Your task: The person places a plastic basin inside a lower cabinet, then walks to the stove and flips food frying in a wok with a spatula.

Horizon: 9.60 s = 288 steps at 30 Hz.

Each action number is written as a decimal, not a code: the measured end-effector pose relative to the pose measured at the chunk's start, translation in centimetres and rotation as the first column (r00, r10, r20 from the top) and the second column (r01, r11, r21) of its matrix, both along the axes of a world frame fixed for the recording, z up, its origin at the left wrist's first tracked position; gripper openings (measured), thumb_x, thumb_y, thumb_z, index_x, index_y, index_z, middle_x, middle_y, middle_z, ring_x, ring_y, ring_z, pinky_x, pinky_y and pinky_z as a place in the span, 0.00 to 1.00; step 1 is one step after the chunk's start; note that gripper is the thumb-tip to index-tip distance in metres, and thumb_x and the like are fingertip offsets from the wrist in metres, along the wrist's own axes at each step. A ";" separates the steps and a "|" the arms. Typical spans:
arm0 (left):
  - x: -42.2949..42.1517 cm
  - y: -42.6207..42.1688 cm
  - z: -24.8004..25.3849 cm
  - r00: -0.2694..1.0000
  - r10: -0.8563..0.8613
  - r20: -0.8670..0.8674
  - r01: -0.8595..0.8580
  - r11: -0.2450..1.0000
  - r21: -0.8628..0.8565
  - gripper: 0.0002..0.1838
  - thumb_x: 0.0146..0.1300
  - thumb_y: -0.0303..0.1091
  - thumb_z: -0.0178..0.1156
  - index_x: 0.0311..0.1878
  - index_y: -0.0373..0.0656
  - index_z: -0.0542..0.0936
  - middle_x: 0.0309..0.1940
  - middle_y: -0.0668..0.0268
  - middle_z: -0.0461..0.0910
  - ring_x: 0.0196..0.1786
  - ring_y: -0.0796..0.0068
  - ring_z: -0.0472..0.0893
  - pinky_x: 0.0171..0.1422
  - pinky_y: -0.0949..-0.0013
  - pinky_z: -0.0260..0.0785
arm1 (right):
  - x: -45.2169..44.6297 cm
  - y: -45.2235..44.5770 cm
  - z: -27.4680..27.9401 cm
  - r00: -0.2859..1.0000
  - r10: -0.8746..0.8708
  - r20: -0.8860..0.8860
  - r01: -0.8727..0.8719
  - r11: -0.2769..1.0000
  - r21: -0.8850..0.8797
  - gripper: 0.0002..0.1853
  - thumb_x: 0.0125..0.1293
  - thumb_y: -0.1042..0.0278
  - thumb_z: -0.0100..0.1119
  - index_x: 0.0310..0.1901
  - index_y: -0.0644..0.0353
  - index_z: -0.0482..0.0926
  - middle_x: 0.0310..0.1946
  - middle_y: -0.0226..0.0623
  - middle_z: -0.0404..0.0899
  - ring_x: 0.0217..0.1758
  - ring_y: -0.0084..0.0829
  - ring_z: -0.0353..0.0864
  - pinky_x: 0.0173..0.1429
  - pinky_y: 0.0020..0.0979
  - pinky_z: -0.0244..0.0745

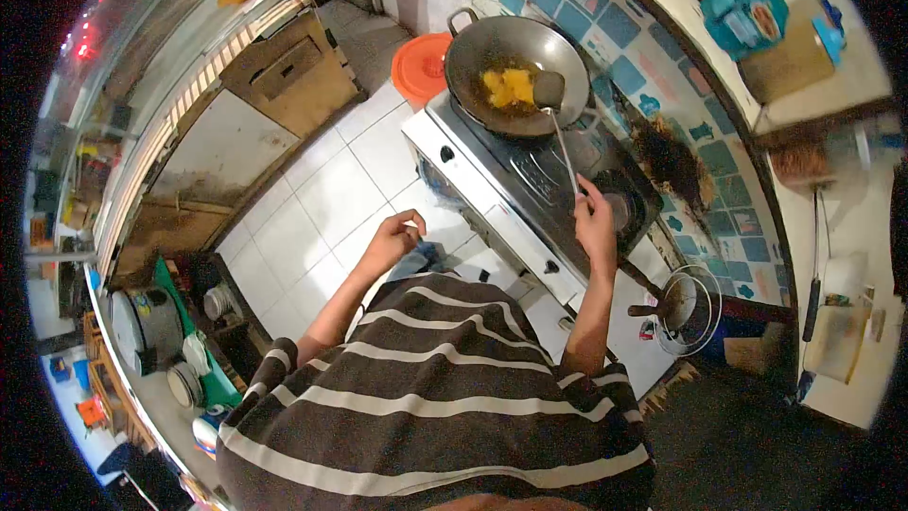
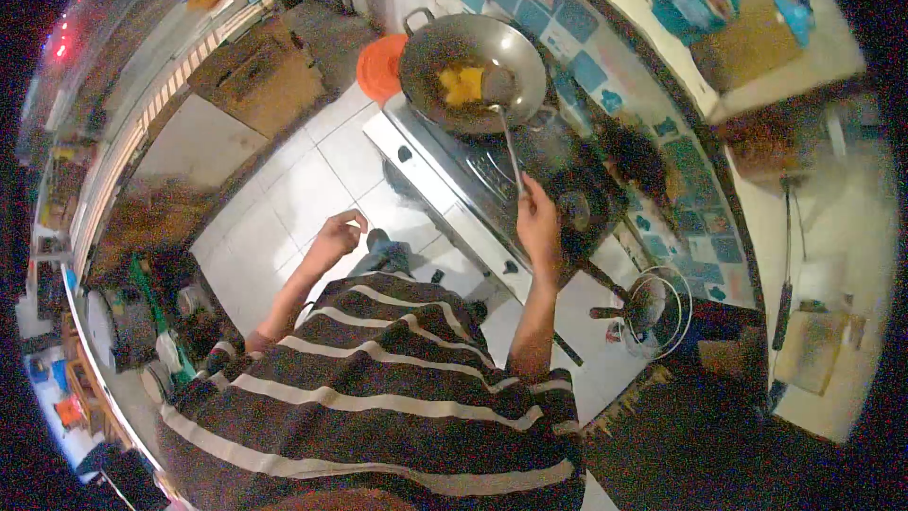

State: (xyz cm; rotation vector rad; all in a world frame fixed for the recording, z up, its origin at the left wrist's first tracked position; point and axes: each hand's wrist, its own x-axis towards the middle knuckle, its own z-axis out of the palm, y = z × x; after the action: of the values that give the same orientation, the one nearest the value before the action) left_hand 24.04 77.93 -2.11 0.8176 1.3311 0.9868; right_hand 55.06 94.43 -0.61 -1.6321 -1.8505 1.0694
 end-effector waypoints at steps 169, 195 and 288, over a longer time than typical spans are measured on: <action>-7.0 11.6 -0.6 0.979 0.148 0.140 -0.138 0.987 -0.082 0.16 0.41 0.15 0.38 0.33 0.40 0.70 0.12 0.74 0.61 0.14 0.86 0.54 0.17 0.77 0.42 | -9.4 17.4 -6.4 0.954 -0.045 0.296 0.067 0.996 -0.065 0.26 0.57 0.78 0.46 0.61 0.62 0.66 0.44 0.53 0.77 0.46 0.48 0.77 0.49 0.43 0.71; -7.1 12.1 -0.5 0.983 0.146 0.109 -0.139 0.988 -0.070 0.15 0.41 0.16 0.37 0.32 0.39 0.69 0.11 0.75 0.60 0.14 0.86 0.53 0.18 0.77 0.43 | -8.3 18.4 -8.5 0.977 -0.036 0.212 0.031 0.999 0.027 0.28 0.56 0.80 0.43 0.62 0.65 0.64 0.46 0.54 0.76 0.41 0.51 0.78 0.45 0.44 0.73; -7.1 11.9 -0.5 0.968 0.191 0.165 -0.178 0.980 -0.093 0.16 0.42 0.15 0.37 0.33 0.40 0.69 0.12 0.76 0.59 0.14 0.86 0.52 0.18 0.78 0.41 | -8.5 18.5 -8.0 0.944 -0.055 0.324 0.056 0.998 0.007 0.26 0.58 0.81 0.40 0.61 0.63 0.66 0.43 0.51 0.75 0.37 0.44 0.76 0.45 0.42 0.70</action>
State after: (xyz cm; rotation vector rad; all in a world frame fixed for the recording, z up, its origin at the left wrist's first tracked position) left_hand 16.90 89.87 -2.60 0.5424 1.3030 1.1185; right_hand 46.53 112.95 -8.60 -1.9447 -1.9890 0.8156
